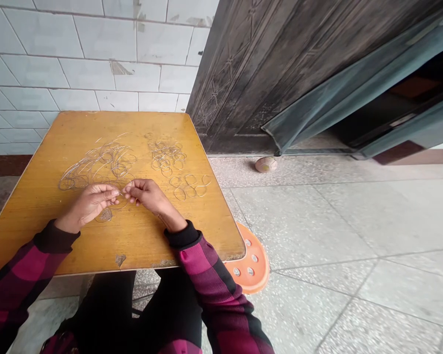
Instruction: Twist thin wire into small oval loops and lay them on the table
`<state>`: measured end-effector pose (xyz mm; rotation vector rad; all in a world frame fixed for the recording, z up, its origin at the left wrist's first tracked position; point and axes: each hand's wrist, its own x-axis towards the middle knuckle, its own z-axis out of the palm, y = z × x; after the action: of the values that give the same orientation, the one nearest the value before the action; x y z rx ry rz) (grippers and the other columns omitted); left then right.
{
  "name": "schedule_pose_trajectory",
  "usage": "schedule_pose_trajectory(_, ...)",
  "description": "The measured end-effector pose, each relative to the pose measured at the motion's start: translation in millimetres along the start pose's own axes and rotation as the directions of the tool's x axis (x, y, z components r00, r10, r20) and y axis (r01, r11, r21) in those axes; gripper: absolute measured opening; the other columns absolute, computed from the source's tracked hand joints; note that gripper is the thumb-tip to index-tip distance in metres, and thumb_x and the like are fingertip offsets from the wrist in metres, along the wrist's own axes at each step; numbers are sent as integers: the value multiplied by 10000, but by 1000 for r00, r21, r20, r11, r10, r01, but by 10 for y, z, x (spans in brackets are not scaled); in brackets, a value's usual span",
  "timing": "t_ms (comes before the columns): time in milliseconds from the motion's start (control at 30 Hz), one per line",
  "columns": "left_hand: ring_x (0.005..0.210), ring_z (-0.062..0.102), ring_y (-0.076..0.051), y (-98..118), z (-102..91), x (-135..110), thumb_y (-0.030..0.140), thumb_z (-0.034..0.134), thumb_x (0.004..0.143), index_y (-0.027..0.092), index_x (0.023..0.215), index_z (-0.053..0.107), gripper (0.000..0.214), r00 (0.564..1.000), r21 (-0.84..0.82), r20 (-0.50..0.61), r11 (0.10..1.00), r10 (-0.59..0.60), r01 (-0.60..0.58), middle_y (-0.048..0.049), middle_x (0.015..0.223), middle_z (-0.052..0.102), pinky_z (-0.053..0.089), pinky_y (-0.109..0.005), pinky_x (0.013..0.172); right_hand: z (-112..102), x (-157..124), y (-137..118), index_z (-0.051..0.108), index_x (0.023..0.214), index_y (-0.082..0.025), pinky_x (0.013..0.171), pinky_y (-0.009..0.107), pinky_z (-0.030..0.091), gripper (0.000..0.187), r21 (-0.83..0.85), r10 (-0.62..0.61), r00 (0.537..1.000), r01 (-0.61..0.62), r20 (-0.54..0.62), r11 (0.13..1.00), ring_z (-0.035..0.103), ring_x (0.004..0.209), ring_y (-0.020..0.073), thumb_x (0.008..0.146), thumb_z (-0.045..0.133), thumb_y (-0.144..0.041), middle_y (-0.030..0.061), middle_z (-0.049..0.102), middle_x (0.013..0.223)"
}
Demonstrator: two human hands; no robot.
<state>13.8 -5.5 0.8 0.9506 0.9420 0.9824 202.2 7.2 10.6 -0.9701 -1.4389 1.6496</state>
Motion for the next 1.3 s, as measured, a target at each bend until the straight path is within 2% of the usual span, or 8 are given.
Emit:
schedule_pose_trajectory(233,692,620,-143,3,17,1,298,822,601,114,690,736,222,998,-15,59,1000,-25,26,-72,716,695,470,-271,689,4,2,16,613,729,-153,497,194,378,236,-64,-17,999,20,43,998,512,562,69,772,649,-382,-10,601,683)
schedule_pose_trajectory(333,672,609,-140,31,46,-21,288,809,595,121,684,737,202,999,29,34,999,-16,15,-67,712,694,465,-273,675,5,13,32,606,726,-154,489,193,377,255,-71,-25,999,28,45,997,507,555,69,767,654,-400,-14,593,676)
schedule_pose_trajectory(533,589,540,-107,91,101,-58,254,753,622,149,618,713,112,991,133,-27,983,134,-129,-13,634,634,427,-253,615,24,27,61,641,758,-157,485,187,377,274,-52,-79,996,82,45,995,492,541,68,712,738,-409,-34,580,624)
schedule_pose_trajectory(633,581,541,-112,112,114,-72,242,740,620,151,610,706,98,985,126,-34,979,168,-162,-14,633,634,415,-259,604,35,40,75,673,771,-163,503,185,390,299,22,-89,994,88,56,996,504,554,68,683,773,-431,-35,592,618)
schedule_pose_trajectory(800,578,541,-110,79,105,-73,208,747,600,129,621,701,94,997,-2,-13,997,77,-77,-23,615,626,420,-269,618,48,68,100,685,763,-169,508,193,410,343,98,-58,998,55,22,994,522,557,77,631,814,-458,-29,613,618)
schedule_pose_trajectory(1000,560,529,-101,42,105,-65,170,756,578,125,530,647,127,1000,-190,19,982,-9,13,-1,527,561,446,-276,642,74,58,99,658,761,-167,583,226,463,347,34,-171,983,169,68,985,553,591,90,702,769,-490,-7,645,682)
schedule_pose_trajectory(1200,562,527,-105,56,114,-86,187,737,590,126,536,646,122,1000,-113,27,994,8,-5,-1,527,553,444,-285,652,49,44,75,627,795,-165,606,236,479,362,37,-140,985,137,100,990,572,630,98,690,776,-479,-2,633,718)
schedule_pose_trajectory(1300,558,517,-108,49,146,-114,195,716,586,141,554,659,85,1000,-44,17,999,23,-23,5,531,548,435,-290,644,0,45,53,642,877,-177,600,230,473,384,36,-138,988,136,63,990,577,674,102,665,791,-461,5,641,805)
